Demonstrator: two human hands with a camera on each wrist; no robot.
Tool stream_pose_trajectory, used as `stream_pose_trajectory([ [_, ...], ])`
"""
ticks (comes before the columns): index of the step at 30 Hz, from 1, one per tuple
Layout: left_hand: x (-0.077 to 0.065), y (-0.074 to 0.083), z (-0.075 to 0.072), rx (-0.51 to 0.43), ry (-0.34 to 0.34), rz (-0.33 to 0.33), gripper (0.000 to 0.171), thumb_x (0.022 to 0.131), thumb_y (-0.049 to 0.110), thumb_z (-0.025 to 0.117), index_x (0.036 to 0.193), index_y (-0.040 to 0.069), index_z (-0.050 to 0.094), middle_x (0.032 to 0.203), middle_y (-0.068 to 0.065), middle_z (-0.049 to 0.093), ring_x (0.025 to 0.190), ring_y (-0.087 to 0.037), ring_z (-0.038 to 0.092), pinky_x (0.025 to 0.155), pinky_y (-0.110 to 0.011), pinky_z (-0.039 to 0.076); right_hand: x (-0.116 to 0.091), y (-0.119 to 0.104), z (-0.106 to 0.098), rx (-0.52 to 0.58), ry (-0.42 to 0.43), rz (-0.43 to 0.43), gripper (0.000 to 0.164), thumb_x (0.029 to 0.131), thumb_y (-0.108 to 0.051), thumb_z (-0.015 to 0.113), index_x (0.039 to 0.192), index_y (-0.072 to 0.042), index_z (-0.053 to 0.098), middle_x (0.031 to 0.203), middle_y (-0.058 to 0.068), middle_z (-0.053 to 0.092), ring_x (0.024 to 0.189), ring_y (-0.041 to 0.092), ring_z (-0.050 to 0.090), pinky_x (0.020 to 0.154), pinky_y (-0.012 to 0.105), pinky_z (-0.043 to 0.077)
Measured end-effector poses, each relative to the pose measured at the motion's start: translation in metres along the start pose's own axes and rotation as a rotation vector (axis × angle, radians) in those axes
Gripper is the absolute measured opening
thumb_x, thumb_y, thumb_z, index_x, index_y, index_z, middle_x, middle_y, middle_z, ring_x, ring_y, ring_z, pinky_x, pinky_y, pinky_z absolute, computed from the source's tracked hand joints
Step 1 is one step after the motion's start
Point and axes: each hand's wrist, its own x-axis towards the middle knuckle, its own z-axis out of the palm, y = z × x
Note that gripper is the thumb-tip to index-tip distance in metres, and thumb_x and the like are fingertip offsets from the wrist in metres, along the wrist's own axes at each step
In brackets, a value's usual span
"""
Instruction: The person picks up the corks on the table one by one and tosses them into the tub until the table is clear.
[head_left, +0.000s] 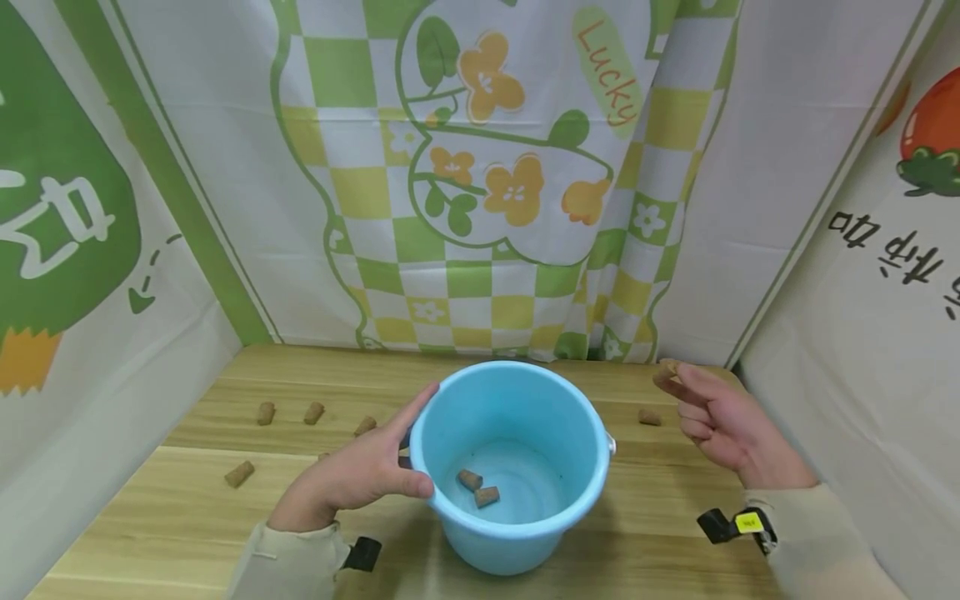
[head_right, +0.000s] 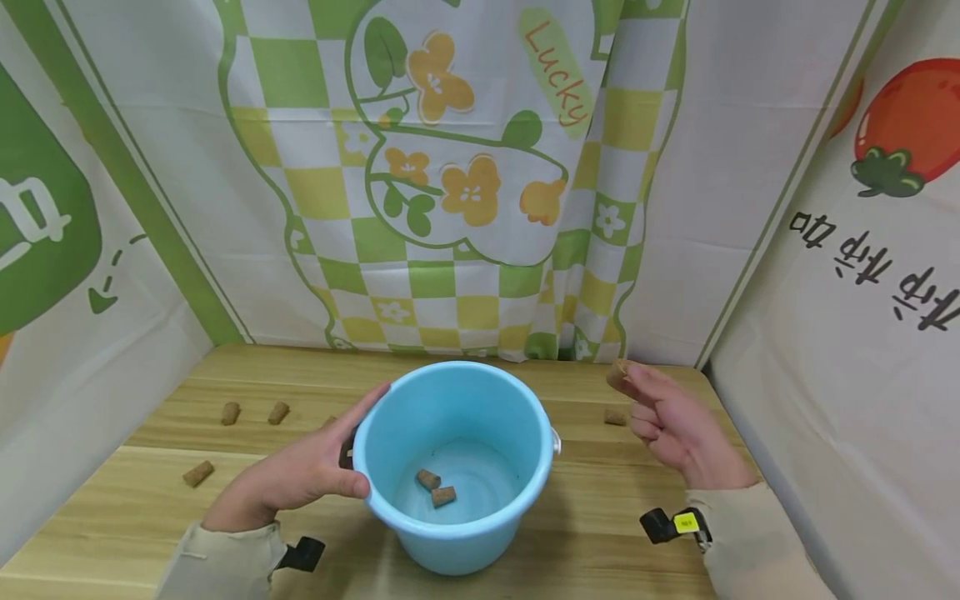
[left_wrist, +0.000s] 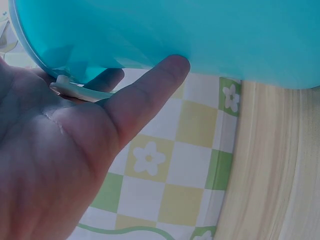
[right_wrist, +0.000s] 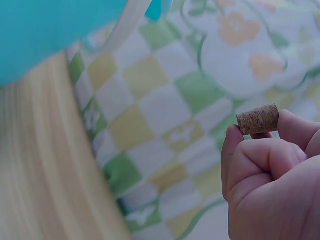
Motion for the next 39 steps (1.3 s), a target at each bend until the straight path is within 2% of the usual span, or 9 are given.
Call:
stream_pose_trajectory([
  [10, -0.001, 0.001, 0.0, -0.002, 0.01, -0.028, 0.117, 0.082, 0.039, 0.084, 0.161, 0.028, -0.002, 0.161, -0.015, 0.017, 0.134, -0.041, 0.037, 0.099, -0.047, 0.044, 0.006, -0.023, 0.057, -0.161, -0.071, -0.044, 0.032, 0.11, -0.018, 0.04, 0.126, -0.006, 0.065, 0.118, 0.004, 0.06, 0.053, 0.009, 0.017, 0.046, 0.019, 0.023],
  [18, -0.001, 0.0, -0.002, 0.001, 0.015, -0.026, 0.116, 0.082, 0.037, 0.084, 0.161, 0.029, 0.0, 0.16, -0.014, 0.018, 0.133, -0.041, 0.038, 0.099, -0.048, 0.044, 0.007, -0.025, 0.1, -0.216, -0.126, -0.044, 0.029, 0.109, -0.016, 0.043, 0.125, -0.007, 0.066, 0.115, 0.001, 0.06, 0.051, 0.014, 0.012, 0.049, 0.022, 0.022],
  [19, -0.001, 0.0, -0.002, -0.001, 0.015, -0.027, 0.116, 0.082, 0.037, 0.084, 0.161, 0.029, 0.0, 0.16, -0.014, 0.017, 0.133, -0.041, 0.038, 0.098, -0.047, 0.044, 0.007, -0.025, 0.105, -0.234, -0.12, -0.044, 0.028, 0.108, -0.015, 0.045, 0.124, -0.008, 0.067, 0.114, 0.0, 0.06, 0.051, 0.015, 0.012, 0.049, 0.022, 0.022],
  [22, -0.001, 0.0, -0.001, -0.011, 0.014, -0.032, 0.117, 0.081, 0.037, 0.084, 0.161, 0.029, -0.001, 0.16, -0.014, 0.017, 0.133, -0.041, 0.038, 0.098, -0.045, 0.045, 0.009, -0.024, 0.116, -0.339, -0.07, -0.047, 0.025, 0.107, -0.016, 0.05, 0.122, -0.011, 0.069, 0.088, -0.004, 0.058, 0.05, 0.014, 0.015, 0.049, 0.025, 0.02],
  [25, -0.001, -0.001, -0.001, -0.012, 0.018, -0.034, 0.117, 0.081, 0.037, 0.085, 0.161, 0.029, -0.001, 0.16, -0.014, 0.017, 0.133, -0.041, 0.038, 0.098, -0.045, 0.044, 0.012, -0.022, 0.123, -0.448, -0.008, -0.057, 0.022, 0.104, -0.017, 0.056, 0.122, -0.013, 0.069, 0.08, -0.004, 0.054, 0.048, 0.012, 0.02, 0.048, 0.027, 0.019],
  [29, -0.001, 0.0, -0.001, 0.0, 0.02, -0.034, 0.117, 0.081, 0.037, 0.084, 0.161, 0.028, 0.0, 0.161, -0.014, 0.017, 0.134, -0.041, 0.037, 0.099, -0.049, 0.043, 0.013, -0.019, 0.13, -0.519, 0.032, -0.078, 0.02, 0.101, -0.015, 0.061, 0.118, -0.014, 0.073, 0.098, 0.0, 0.062, 0.047, 0.009, 0.026, 0.047, 0.025, 0.021],
  [33, -0.001, 0.0, -0.001, 0.012, 0.018, -0.033, 0.117, 0.081, 0.039, 0.084, 0.161, 0.028, -0.001, 0.161, -0.014, 0.017, 0.134, -0.041, 0.037, 0.1, -0.05, 0.042, 0.011, -0.017, 0.137, -0.612, 0.057, -0.081, 0.021, 0.1, -0.015, 0.063, 0.118, -0.013, 0.073, 0.105, 0.003, 0.066, 0.048, 0.01, 0.027, 0.046, 0.024, 0.024],
  [36, -0.001, 0.0, 0.0, 0.017, 0.018, -0.031, 0.117, 0.081, 0.039, 0.084, 0.161, 0.028, 0.0, 0.161, -0.013, 0.017, 0.134, -0.04, 0.037, 0.1, -0.049, 0.042, 0.01, -0.016, 0.142, -0.764, 0.097, -0.067, 0.028, 0.097, -0.021, 0.068, 0.122, -0.008, 0.07, 0.08, 0.003, 0.061, 0.047, 0.011, 0.028, 0.047, 0.024, 0.028],
  [39, -0.001, 0.0, 0.0, 0.019, 0.017, -0.03, 0.116, 0.081, 0.039, 0.084, 0.161, 0.029, 0.0, 0.161, -0.013, 0.017, 0.134, -0.04, 0.038, 0.099, -0.047, 0.042, 0.008, -0.015, 0.147, -0.936, 0.128, -0.065, 0.037, 0.094, -0.028, 0.072, 0.124, -0.007, 0.069, 0.076, 0.002, 0.063, 0.045, 0.012, 0.03, 0.045, 0.025, 0.031],
])
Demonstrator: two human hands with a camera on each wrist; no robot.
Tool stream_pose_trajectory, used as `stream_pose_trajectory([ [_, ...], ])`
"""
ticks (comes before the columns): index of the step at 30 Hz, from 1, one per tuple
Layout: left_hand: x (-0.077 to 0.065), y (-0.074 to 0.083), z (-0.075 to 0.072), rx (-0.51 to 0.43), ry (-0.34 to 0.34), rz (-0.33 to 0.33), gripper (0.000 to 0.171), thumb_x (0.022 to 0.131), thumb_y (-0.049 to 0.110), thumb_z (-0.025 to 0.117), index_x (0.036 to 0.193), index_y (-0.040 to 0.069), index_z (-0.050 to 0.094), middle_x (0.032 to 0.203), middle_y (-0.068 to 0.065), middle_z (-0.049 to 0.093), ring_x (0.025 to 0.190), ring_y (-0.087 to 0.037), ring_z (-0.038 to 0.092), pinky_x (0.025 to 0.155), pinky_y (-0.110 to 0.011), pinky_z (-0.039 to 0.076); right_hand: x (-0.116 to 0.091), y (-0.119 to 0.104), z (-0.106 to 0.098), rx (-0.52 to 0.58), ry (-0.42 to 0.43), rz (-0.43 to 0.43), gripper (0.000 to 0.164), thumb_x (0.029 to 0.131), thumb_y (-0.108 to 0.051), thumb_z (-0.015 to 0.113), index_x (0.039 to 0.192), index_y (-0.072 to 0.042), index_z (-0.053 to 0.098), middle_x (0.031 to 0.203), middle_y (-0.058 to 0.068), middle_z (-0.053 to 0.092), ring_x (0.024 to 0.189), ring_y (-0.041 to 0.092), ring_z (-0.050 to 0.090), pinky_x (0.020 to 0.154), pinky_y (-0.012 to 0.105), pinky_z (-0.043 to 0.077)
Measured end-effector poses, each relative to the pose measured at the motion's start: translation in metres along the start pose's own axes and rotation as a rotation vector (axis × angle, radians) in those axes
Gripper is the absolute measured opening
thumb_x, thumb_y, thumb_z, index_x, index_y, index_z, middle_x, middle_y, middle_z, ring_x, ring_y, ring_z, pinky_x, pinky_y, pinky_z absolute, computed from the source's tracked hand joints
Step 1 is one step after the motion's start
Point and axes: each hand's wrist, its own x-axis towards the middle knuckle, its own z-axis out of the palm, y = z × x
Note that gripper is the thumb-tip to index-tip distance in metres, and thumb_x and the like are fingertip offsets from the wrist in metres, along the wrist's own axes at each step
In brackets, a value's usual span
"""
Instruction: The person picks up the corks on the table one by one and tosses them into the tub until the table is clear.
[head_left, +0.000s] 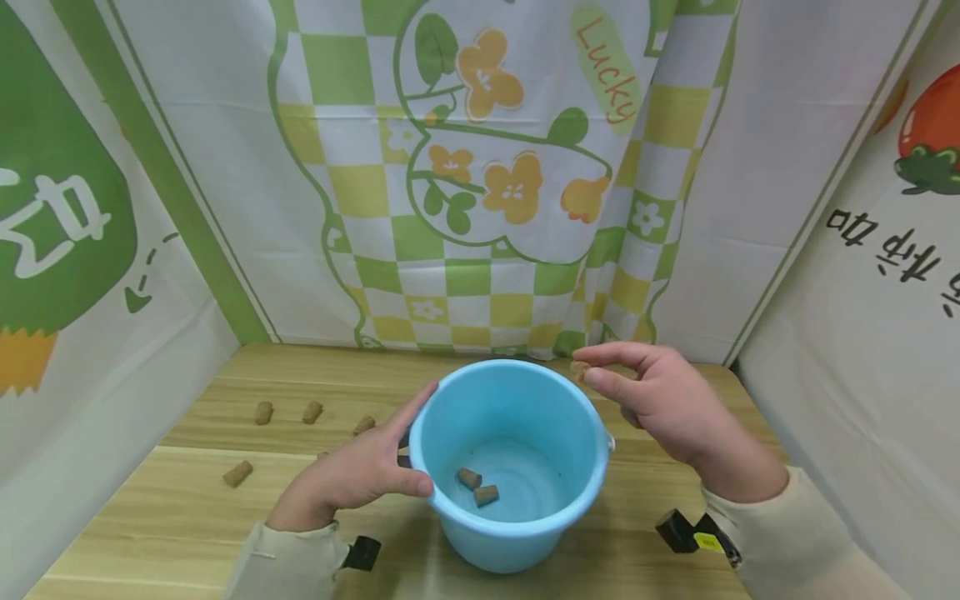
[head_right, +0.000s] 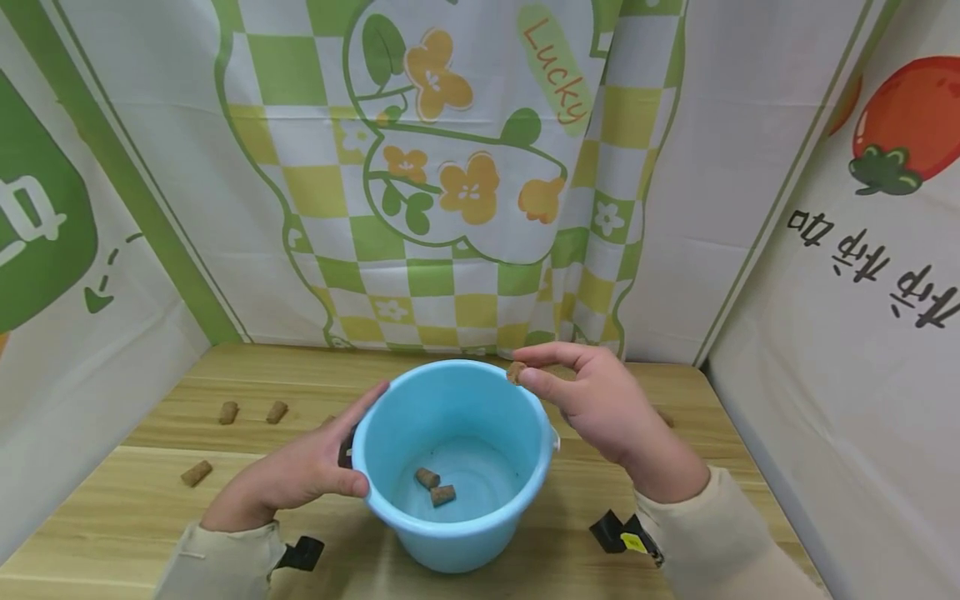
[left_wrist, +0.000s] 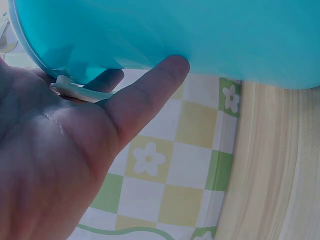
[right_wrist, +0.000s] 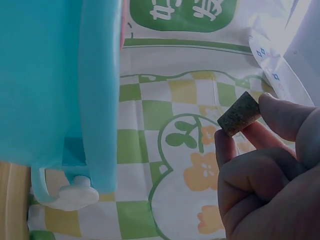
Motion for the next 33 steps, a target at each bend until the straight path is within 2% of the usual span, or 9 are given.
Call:
stream_pose_trajectory([
  [2, 0.0, 0.0, 0.0, 0.003, 0.0, 0.001, 0.116, 0.081, 0.039, 0.084, 0.161, 0.029, 0.0, 0.161, -0.013, 0.016, 0.134, -0.04, 0.038, 0.099, -0.047, 0.042, -0.001, -0.002, 0.003, -0.08, 0.004, -0.005, 0.038, 0.093, -0.031, 0.073, 0.124, -0.009, 0.07, 0.075, 0.007, 0.064, 0.043, 0.013, 0.031, 0.043, 0.026, 0.031],
  [4, 0.0, 0.0, 0.0, 0.004, -0.001, 0.002, 0.116, 0.082, 0.039, 0.084, 0.161, 0.029, 0.0, 0.161, -0.013, 0.016, 0.134, -0.04, 0.037, 0.099, -0.047, 0.042, -0.001, -0.003, 0.006, -0.129, -0.002, -0.015, 0.038, 0.093, -0.033, 0.072, 0.124, -0.01, 0.07, 0.087, 0.009, 0.07, 0.043, 0.014, 0.033, 0.043, 0.027, 0.034],
  [6, 0.0, 0.0, 0.0, 0.005, -0.002, 0.004, 0.116, 0.082, 0.039, 0.084, 0.161, 0.029, -0.001, 0.161, -0.013, 0.016, 0.134, -0.04, 0.037, 0.099, -0.046, 0.042, -0.002, -0.004, 0.008, -0.144, -0.014, -0.021, 0.038, 0.093, -0.034, 0.072, 0.124, -0.011, 0.071, 0.088, 0.009, 0.072, 0.047, 0.016, 0.045, 0.047, 0.028, 0.04],
  [10, 0.0, -0.001, -0.001, -0.002, -0.009, 0.017, 0.116, 0.082, 0.04, 0.083, 0.161, 0.029, -0.001, 0.161, -0.013, 0.016, 0.134, -0.04, 0.037, 0.099, -0.046, 0.042, -0.003, -0.005, 0.013, -0.12, -0.047, -0.035, 0.037, 0.094, -0.032, 0.071, 0.124, -0.01, 0.07, 0.108, 0.004, 0.073, 0.075, 0.027, 0.068, 0.062, 0.036, 0.054],
  [12, 0.001, -0.001, -0.001, -0.005, -0.013, 0.024, 0.116, 0.082, 0.04, 0.083, 0.161, 0.029, -0.001, 0.161, -0.013, 0.016, 0.134, -0.04, 0.037, 0.099, -0.046, 0.043, -0.004, -0.006, 0.015, -0.099, -0.062, -0.039, 0.036, 0.095, -0.031, 0.071, 0.124, -0.01, 0.07, 0.11, 0.004, 0.072, 0.087, 0.031, 0.07, 0.067, 0.039, 0.056],
  [14, 0.001, -0.001, -0.001, -0.008, -0.016, 0.028, 0.116, 0.082, 0.04, 0.083, 0.161, 0.029, -0.001, 0.161, -0.013, 0.016, 0.134, -0.04, 0.038, 0.098, -0.045, 0.044, -0.005, -0.007, 0.017, -0.091, -0.072, -0.043, 0.034, 0.095, -0.03, 0.071, 0.123, -0.011, 0.071, 0.112, 0.005, 0.072, 0.09, 0.029, 0.071, 0.069, 0.042, 0.056],
  [18, 0.001, -0.001, -0.001, -0.012, -0.018, 0.03, 0.115, 0.082, 0.041, 0.083, 0.161, 0.03, -0.001, 0.161, -0.014, 0.017, 0.133, -0.041, 0.038, 0.098, -0.043, 0.045, -0.008, -0.01, 0.02, -0.125, -0.092, -0.054, 0.032, 0.095, -0.031, 0.071, 0.123, -0.016, 0.072, 0.121, 0.005, 0.068, 0.084, 0.022, 0.072, 0.069, 0.042, 0.056],
  [23, 0.001, -0.001, -0.001, -0.015, -0.016, 0.025, 0.115, 0.082, 0.042, 0.083, 0.161, 0.03, -0.001, 0.16, -0.014, 0.019, 0.133, -0.04, 0.039, 0.097, -0.043, 0.045, -0.012, -0.012, 0.021, -0.14, -0.128, -0.099, 0.036, 0.094, -0.029, 0.071, 0.127, -0.014, 0.069, 0.134, 0.011, 0.059, 0.085, 0.019, 0.072, 0.071, 0.043, 0.058],
  [33, 0.001, 0.0, -0.001, 0.007, -0.01, 0.018, 0.116, 0.082, 0.042, 0.083, 0.161, 0.028, -0.001, 0.159, -0.014, 0.02, 0.132, -0.039, 0.04, 0.098, -0.044, 0.044, -0.012, -0.009, 0.017, -0.111, -0.108, -0.06, 0.038, 0.093, -0.03, 0.073, 0.127, -0.012, 0.069, 0.134, 0.011, 0.06, 0.077, 0.023, 0.073, 0.068, 0.042, 0.058],
])
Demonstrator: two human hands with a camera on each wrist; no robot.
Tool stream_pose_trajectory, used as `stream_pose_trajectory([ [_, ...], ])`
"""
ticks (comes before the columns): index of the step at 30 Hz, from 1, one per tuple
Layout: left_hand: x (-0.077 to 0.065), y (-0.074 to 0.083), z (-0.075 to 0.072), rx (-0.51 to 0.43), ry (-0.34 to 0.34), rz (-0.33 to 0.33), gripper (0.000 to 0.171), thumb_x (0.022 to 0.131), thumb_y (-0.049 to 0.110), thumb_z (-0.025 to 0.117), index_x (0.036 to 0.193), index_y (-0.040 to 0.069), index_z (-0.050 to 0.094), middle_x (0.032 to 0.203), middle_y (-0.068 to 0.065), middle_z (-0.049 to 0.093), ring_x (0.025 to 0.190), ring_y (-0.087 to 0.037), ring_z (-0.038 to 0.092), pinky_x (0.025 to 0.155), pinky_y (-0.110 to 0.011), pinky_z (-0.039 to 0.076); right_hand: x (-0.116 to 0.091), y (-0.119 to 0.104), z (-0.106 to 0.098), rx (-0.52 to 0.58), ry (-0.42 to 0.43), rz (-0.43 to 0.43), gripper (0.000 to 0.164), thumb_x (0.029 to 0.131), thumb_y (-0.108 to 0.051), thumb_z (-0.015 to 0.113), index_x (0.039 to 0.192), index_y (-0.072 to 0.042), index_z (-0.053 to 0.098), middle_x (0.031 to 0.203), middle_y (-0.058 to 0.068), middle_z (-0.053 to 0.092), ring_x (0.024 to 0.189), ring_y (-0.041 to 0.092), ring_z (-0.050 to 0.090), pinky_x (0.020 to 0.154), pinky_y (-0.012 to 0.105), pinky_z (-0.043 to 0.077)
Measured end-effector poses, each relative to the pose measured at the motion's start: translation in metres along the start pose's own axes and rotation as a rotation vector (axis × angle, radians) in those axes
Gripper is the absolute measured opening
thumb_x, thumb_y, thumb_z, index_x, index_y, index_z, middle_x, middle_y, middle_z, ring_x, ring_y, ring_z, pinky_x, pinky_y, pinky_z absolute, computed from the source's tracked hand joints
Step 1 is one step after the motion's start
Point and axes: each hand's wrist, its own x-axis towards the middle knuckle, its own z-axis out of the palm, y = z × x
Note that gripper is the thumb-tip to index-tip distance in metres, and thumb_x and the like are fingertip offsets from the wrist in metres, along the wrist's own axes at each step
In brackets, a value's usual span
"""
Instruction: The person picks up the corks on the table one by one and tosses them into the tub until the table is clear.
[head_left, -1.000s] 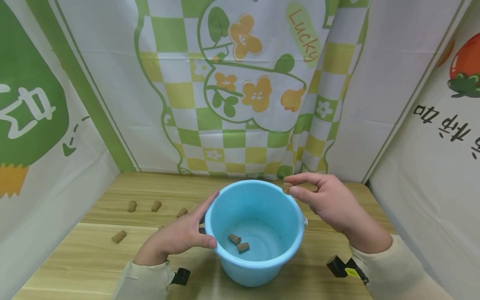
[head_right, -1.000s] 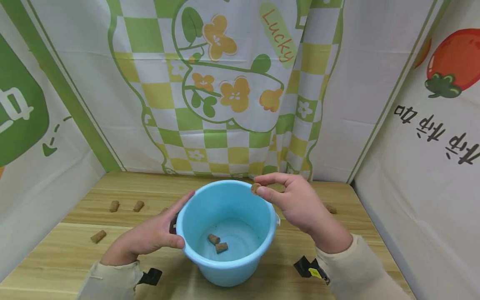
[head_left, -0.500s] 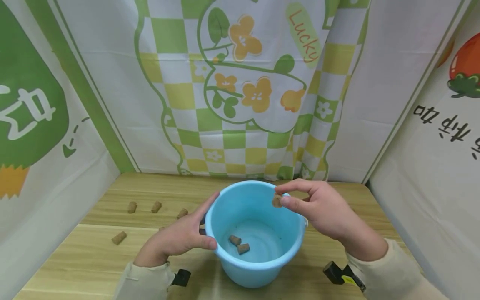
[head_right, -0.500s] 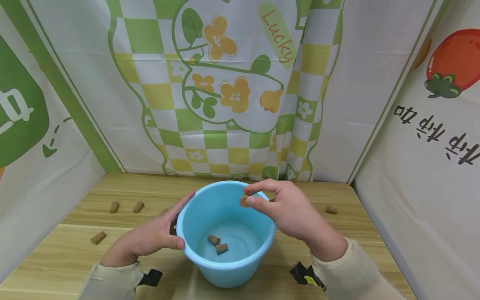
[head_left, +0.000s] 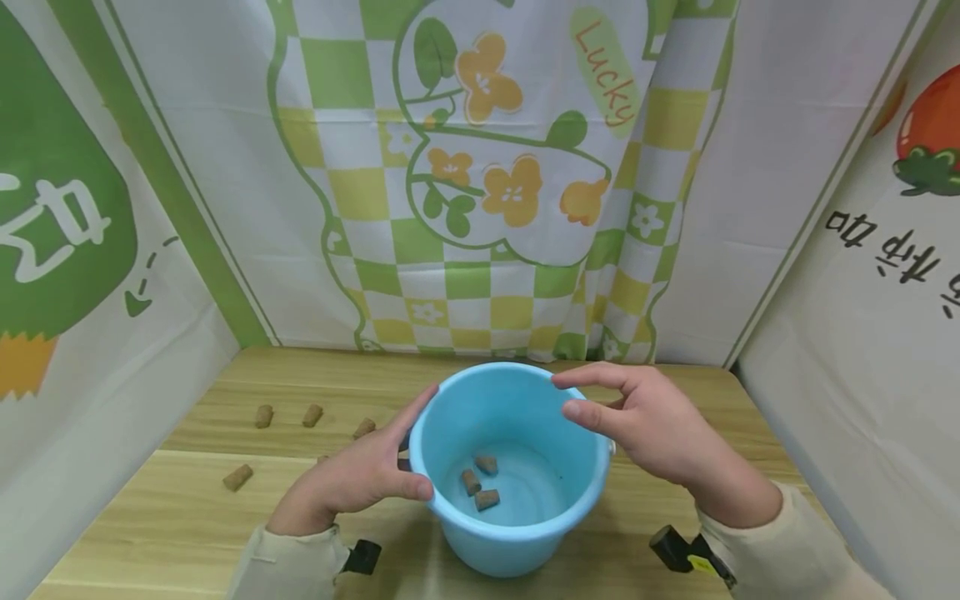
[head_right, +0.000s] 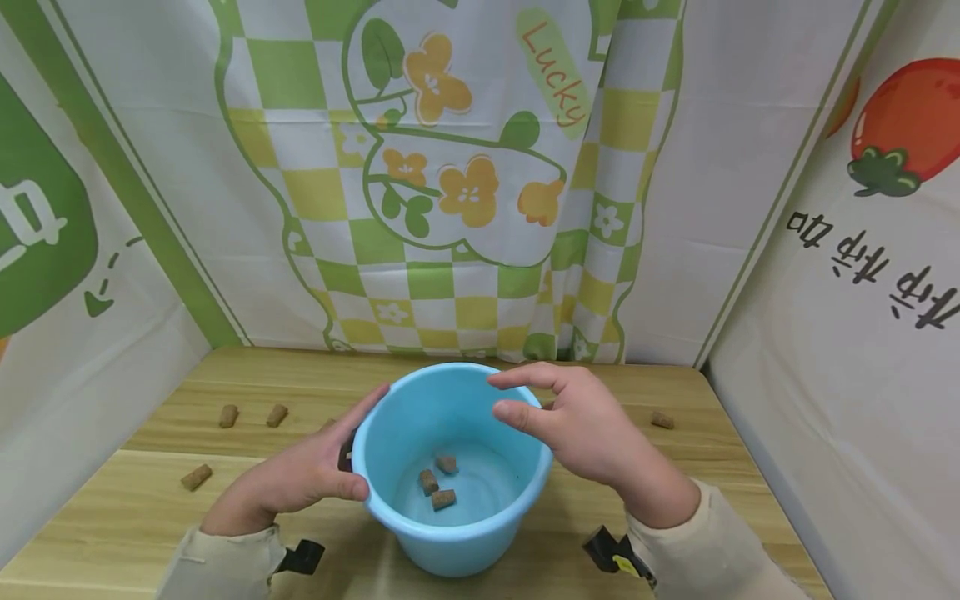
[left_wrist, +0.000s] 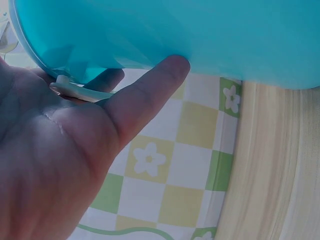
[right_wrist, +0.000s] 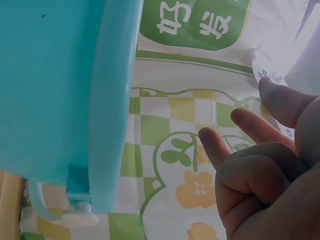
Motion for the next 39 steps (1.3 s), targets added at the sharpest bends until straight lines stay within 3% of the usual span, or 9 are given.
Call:
stream_pose_trajectory([
  [10, 0.0, -0.002, 0.001, -0.02, -0.004, 0.006, 0.115, 0.082, 0.042, 0.083, 0.161, 0.03, 0.0, 0.159, -0.014, 0.02, 0.131, -0.04, 0.04, 0.098, -0.046, 0.044, 0.0, 0.005, -0.006, -0.048, 0.05, 0.018, 0.04, 0.093, -0.033, 0.073, 0.127, -0.013, 0.069, 0.132, 0.01, 0.061, 0.065, 0.029, 0.069, 0.056, 0.037, 0.054],
  [13, 0.0, -0.002, 0.0, -0.013, -0.003, 0.012, 0.115, 0.082, 0.042, 0.083, 0.161, 0.03, 0.0, 0.159, -0.014, 0.02, 0.132, -0.039, 0.04, 0.098, -0.046, 0.044, 0.0, 0.007, -0.008, -0.088, 0.07, 0.014, 0.038, 0.093, -0.034, 0.073, 0.125, -0.015, 0.07, 0.127, 0.007, 0.063, 0.049, 0.02, 0.056, 0.046, 0.032, 0.046],
  [17, 0.0, -0.002, 0.0, -0.012, -0.002, 0.014, 0.115, 0.082, 0.04, 0.083, 0.161, 0.03, 0.0, 0.159, -0.014, 0.021, 0.131, -0.039, 0.04, 0.098, -0.045, 0.044, 0.0, 0.01, -0.013, -0.145, 0.114, 0.001, 0.036, 0.093, -0.035, 0.073, 0.125, -0.017, 0.071, 0.116, 0.005, 0.067, 0.04, 0.014, 0.034, 0.039, 0.029, 0.034],
  [21, -0.001, -0.002, -0.001, -0.006, -0.001, 0.016, 0.115, 0.082, 0.04, 0.083, 0.161, 0.029, -0.001, 0.159, -0.014, 0.021, 0.131, -0.038, 0.04, 0.098, -0.044, 0.044, 0.001, 0.013, -0.021, -0.122, 0.152, 0.008, 0.037, 0.094, -0.033, 0.072, 0.126, -0.016, 0.07, 0.117, 0.005, 0.067, 0.041, 0.013, 0.033, 0.042, 0.028, 0.038],
  [22, -0.001, -0.002, -0.001, -0.005, -0.002, 0.019, 0.115, 0.082, 0.04, 0.083, 0.161, 0.029, -0.001, 0.159, -0.014, 0.021, 0.131, -0.038, 0.04, 0.098, -0.044, 0.044, 0.001, 0.014, -0.024, -0.103, 0.159, 0.014, 0.037, 0.095, -0.032, 0.071, 0.128, -0.015, 0.069, 0.125, 0.004, 0.065, 0.041, 0.013, 0.032, 0.045, 0.029, 0.042],
  [26, -0.001, -0.001, -0.001, -0.002, 0.0, 0.014, 0.115, 0.082, 0.04, 0.083, 0.161, 0.029, -0.001, 0.159, -0.015, 0.021, 0.132, -0.038, 0.04, 0.098, -0.044, 0.044, 0.0, 0.018, -0.036, -0.023, 0.203, 0.022, 0.043, 0.096, -0.033, 0.069, 0.133, -0.012, 0.064, 0.128, 0.005, 0.064, 0.043, 0.009, 0.03, 0.048, 0.027, 0.042],
  [29, -0.001, -0.002, 0.0, 0.007, 0.004, 0.006, 0.115, 0.082, 0.04, 0.083, 0.161, 0.029, -0.001, 0.16, -0.014, 0.02, 0.132, -0.038, 0.04, 0.098, -0.045, 0.043, 0.0, 0.026, -0.047, 0.064, 0.244, 0.0, 0.044, 0.098, -0.032, 0.066, 0.136, -0.01, 0.061, 0.127, 0.004, 0.064, 0.043, 0.008, 0.028, 0.04, 0.027, 0.032],
  [34, 0.0, -0.002, 0.0, 0.017, 0.006, 0.009, 0.116, 0.082, 0.041, 0.083, 0.161, 0.028, -0.001, 0.161, -0.014, 0.017, 0.133, -0.039, 0.039, 0.1, -0.048, 0.041, 0.003, 0.051, -0.069, 0.378, 0.276, -0.051, 0.035, 0.101, -0.021, 0.063, 0.135, -0.014, 0.063, 0.121, 0.001, 0.066, 0.046, 0.013, 0.02, 0.041, 0.032, 0.019],
  [39, 0.001, -0.002, -0.001, 0.008, 0.005, 0.013, 0.116, 0.082, 0.04, 0.083, 0.161, 0.029, -0.001, 0.16, -0.014, 0.019, 0.132, -0.039, 0.04, 0.099, -0.046, 0.043, 0.005, 0.088, -0.089, 0.645, 0.269, -0.047, 0.033, 0.103, -0.017, 0.058, 0.136, -0.019, 0.062, 0.123, 0.002, 0.065, 0.048, 0.013, 0.018, 0.044, 0.028, 0.017],
])
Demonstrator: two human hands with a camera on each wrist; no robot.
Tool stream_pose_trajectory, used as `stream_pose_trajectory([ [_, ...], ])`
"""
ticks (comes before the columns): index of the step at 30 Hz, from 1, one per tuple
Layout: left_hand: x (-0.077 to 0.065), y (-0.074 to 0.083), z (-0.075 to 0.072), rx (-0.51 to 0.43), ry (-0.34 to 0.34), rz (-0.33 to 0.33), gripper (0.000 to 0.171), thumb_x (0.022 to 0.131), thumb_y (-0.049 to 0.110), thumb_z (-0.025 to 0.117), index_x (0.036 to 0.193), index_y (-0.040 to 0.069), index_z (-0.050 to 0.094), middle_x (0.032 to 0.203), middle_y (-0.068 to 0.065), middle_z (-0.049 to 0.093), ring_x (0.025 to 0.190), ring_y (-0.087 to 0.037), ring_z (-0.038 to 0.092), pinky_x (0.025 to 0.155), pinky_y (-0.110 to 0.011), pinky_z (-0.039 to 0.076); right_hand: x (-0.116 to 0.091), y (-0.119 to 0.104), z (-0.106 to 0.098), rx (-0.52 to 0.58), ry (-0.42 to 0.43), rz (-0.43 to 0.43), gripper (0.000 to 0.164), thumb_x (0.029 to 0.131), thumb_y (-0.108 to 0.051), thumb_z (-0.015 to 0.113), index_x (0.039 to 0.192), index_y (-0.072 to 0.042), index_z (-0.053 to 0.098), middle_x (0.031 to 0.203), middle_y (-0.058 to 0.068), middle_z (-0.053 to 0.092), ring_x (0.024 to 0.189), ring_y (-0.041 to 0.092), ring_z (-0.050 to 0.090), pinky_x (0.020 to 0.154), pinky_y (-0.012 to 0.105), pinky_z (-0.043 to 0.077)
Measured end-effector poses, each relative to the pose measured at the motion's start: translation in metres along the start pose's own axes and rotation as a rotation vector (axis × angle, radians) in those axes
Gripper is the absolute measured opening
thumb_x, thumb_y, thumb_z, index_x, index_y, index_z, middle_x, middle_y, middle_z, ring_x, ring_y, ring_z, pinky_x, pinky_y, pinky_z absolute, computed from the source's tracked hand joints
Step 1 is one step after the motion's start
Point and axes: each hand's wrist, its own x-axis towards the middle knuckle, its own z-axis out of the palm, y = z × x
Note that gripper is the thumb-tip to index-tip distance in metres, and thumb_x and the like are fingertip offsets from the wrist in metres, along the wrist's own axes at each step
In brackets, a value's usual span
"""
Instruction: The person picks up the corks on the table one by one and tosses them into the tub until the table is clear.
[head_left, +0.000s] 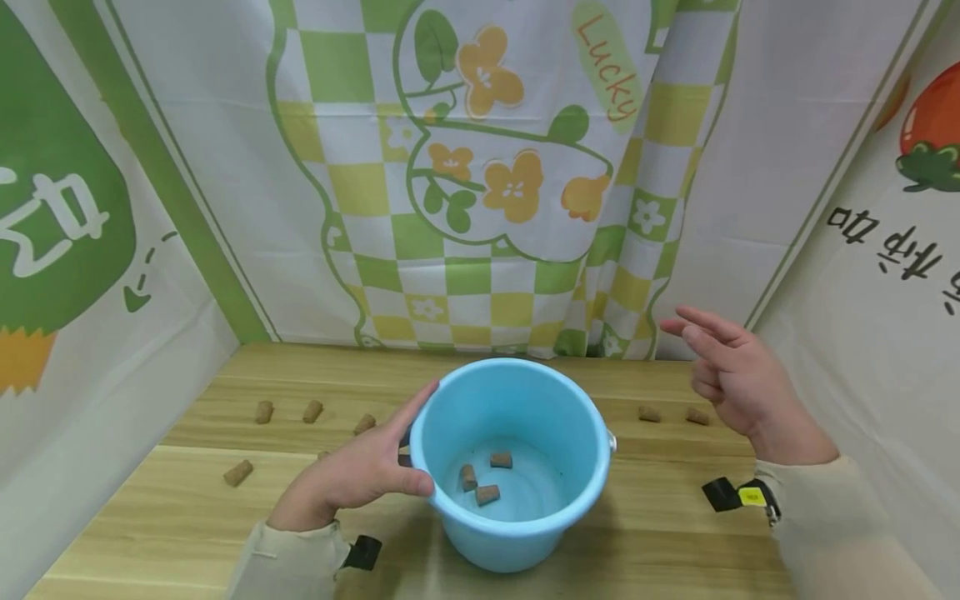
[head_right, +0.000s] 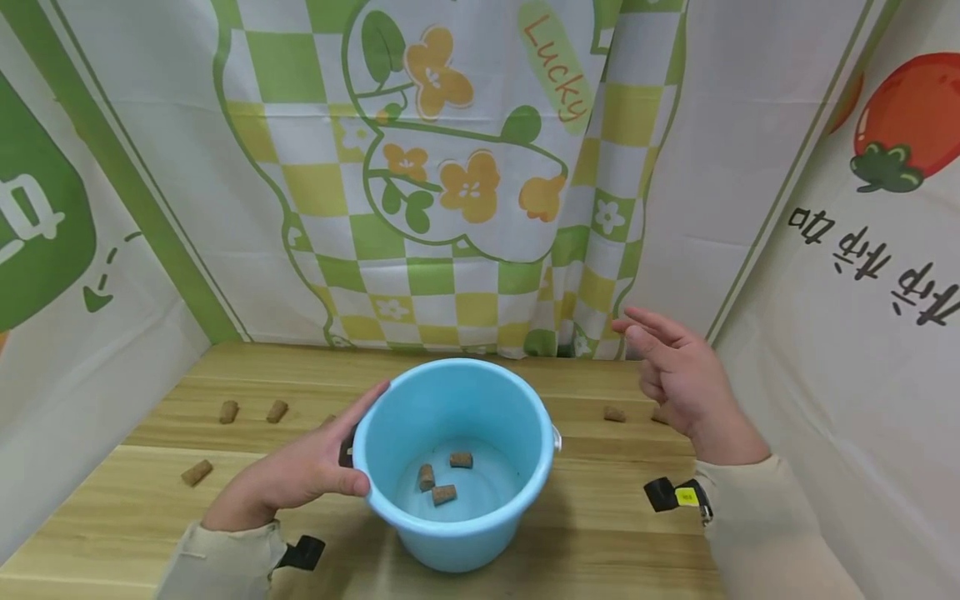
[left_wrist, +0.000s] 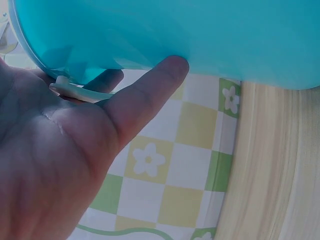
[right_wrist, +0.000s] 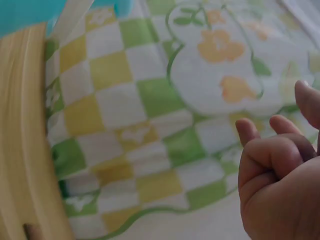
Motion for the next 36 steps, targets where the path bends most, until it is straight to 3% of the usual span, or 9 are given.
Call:
stream_pose_trajectory([
  [5, 0.0, 0.001, 0.0, 0.007, 0.0, -0.003, 0.116, 0.082, 0.04, 0.083, 0.161, 0.028, -0.001, 0.16, -0.014, 0.019, 0.132, -0.038, 0.04, 0.099, -0.045, 0.043, 0.003, 0.024, -0.035, 0.215, 0.039, 0.092, 0.047, 0.104, -0.017, 0.056, 0.149, -0.016, 0.046, 0.123, 0.004, 0.066, 0.048, 0.008, 0.02, 0.044, 0.024, 0.02],
  [9, 0.0, 0.001, 0.0, 0.006, -0.001, 0.004, 0.116, 0.082, 0.039, 0.083, 0.161, 0.027, -0.001, 0.16, -0.015, 0.019, 0.132, -0.039, 0.04, 0.099, -0.047, 0.043, 0.001, 0.044, -0.064, 0.304, 0.078, 0.139, 0.07, 0.105, -0.018, 0.053, 0.161, -0.016, 0.013, 0.121, 0.001, 0.067, 0.049, 0.009, 0.017, 0.044, 0.023, 0.02],
  [13, 0.0, 0.002, 0.001, -0.002, 0.0, 0.004, 0.116, 0.082, 0.039, 0.083, 0.161, 0.026, -0.001, 0.16, -0.015, 0.019, 0.132, -0.04, 0.039, 0.099, -0.049, 0.042, -0.004, 0.064, -0.09, 0.385, 0.093, 0.157, 0.077, 0.107, -0.018, 0.047, 0.16, -0.015, -0.008, 0.117, 0.0, 0.069, 0.052, 0.01, 0.013, 0.046, 0.023, 0.018],
  [17, 0.0, 0.002, 0.001, -0.001, 0.003, -0.001, 0.117, 0.082, 0.038, 0.084, 0.161, 0.026, -0.001, 0.159, -0.015, 0.019, 0.132, -0.04, 0.04, 0.099, -0.048, 0.043, -0.009, 0.079, -0.113, 0.437, 0.127, 0.198, 0.078, 0.108, -0.019, 0.045, 0.159, -0.021, -0.014, 0.113, -0.001, 0.07, 0.052, 0.01, 0.013, 0.046, 0.023, 0.019],
  [22, 0.0, 0.001, 0.001, -0.016, 0.0, -0.002, 0.117, 0.082, 0.039, 0.084, 0.161, 0.027, -0.001, 0.16, -0.015, 0.018, 0.132, -0.04, 0.039, 0.099, -0.047, 0.043, -0.018, 0.098, -0.137, 0.408, 0.225, 0.272, 0.084, 0.105, -0.024, 0.052, 0.158, -0.027, -0.014, 0.105, -0.005, 0.071, 0.051, 0.007, 0.021, 0.046, 0.022, 0.023],
  [24, 0.0, 0.001, 0.001, -0.028, -0.006, 0.001, 0.117, 0.082, 0.04, 0.083, 0.161, 0.027, -0.001, 0.16, -0.015, 0.018, 0.133, -0.04, 0.038, 0.099, -0.047, 0.043, -0.025, 0.108, -0.146, 0.412, 0.284, 0.312, 0.081, 0.104, -0.024, 0.055, 0.16, -0.036, -0.002, 0.102, -0.006, 0.07, 0.051, 0.006, 0.025, 0.046, 0.021, 0.026],
  [28, 0.001, 0.0, 0.002, -0.04, -0.015, 0.004, 0.116, 0.082, 0.04, 0.083, 0.161, 0.028, -0.001, 0.16, -0.014, 0.018, 0.133, -0.041, 0.037, 0.098, -0.047, 0.044, -0.039, 0.124, -0.162, 0.442, 0.403, 0.418, 0.071, 0.102, -0.02, 0.058, 0.157, -0.038, 0.017, 0.096, -0.006, 0.068, 0.05, 0.006, 0.03, 0.044, 0.022, 0.031],
  [31, 0.001, 0.0, 0.002, -0.039, -0.015, -0.003, 0.115, 0.082, 0.04, 0.083, 0.161, 0.03, -0.001, 0.16, -0.014, 0.017, 0.133, -0.041, 0.037, 0.098, -0.047, 0.044, -0.046, 0.133, -0.169, 0.43, 0.432, 0.468, 0.069, 0.102, -0.018, 0.059, 0.156, -0.037, 0.02, 0.096, -0.007, 0.067, 0.05, 0.004, 0.033, 0.044, 0.021, 0.032],
  [36, 0.0, 0.0, 0.0, -0.022, -0.007, -0.002, 0.116, 0.082, 0.04, 0.083, 0.161, 0.029, -0.002, 0.16, -0.014, 0.017, 0.132, -0.04, 0.038, 0.098, -0.047, 0.043, -0.042, 0.138, -0.171, 0.325, 0.407, 0.471, 0.048, 0.1, -0.016, 0.061, 0.141, -0.027, 0.038, 0.098, -0.011, 0.066, 0.052, 0.002, 0.034, 0.045, 0.019, 0.033],
])
